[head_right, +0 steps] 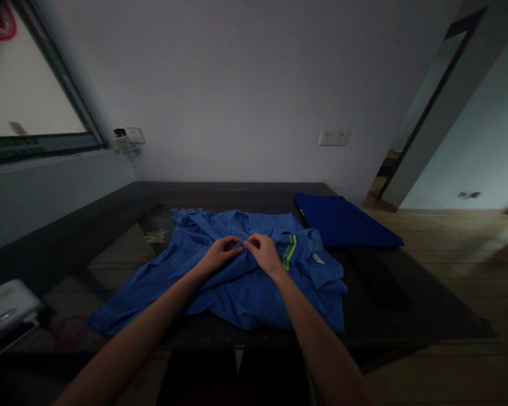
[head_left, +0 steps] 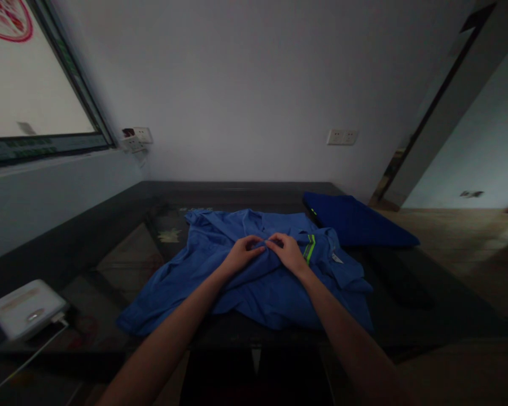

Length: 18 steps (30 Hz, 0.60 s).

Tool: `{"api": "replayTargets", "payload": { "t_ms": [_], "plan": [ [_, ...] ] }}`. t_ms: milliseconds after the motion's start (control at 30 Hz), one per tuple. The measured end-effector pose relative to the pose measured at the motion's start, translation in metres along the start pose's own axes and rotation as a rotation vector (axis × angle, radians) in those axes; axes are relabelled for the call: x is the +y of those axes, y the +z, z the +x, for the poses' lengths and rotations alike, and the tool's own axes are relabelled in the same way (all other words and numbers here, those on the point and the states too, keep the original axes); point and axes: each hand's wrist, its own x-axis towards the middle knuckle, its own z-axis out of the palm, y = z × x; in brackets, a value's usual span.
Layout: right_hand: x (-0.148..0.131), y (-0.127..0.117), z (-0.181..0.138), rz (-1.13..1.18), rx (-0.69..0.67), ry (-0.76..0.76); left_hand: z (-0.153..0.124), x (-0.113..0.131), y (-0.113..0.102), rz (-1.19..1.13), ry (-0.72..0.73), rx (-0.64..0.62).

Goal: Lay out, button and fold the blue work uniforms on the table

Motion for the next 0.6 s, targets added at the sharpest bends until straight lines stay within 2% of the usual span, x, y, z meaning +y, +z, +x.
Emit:
{"api": "replayTargets", "payload": {
  "t_ms": [233,367,600],
  "plan": [
    [-0.0050,-0.0004,-0.0008,0.011,-0.031,-0.044,-0.0042,0.0023,0.0019,0.127,0.071,0.103],
    [-0.0049,-0.0004,-0.0002,0.038,-0.024,-0.045,-0.0065,0.0063,0.0027,0.236,0.165,0.165],
    [-0.0021,0.0003,-0.0003,0.018,-0.002,-0.024,-0.0085,0.0071,0.0029,0.296,0.210,0.074]
  ]
}}
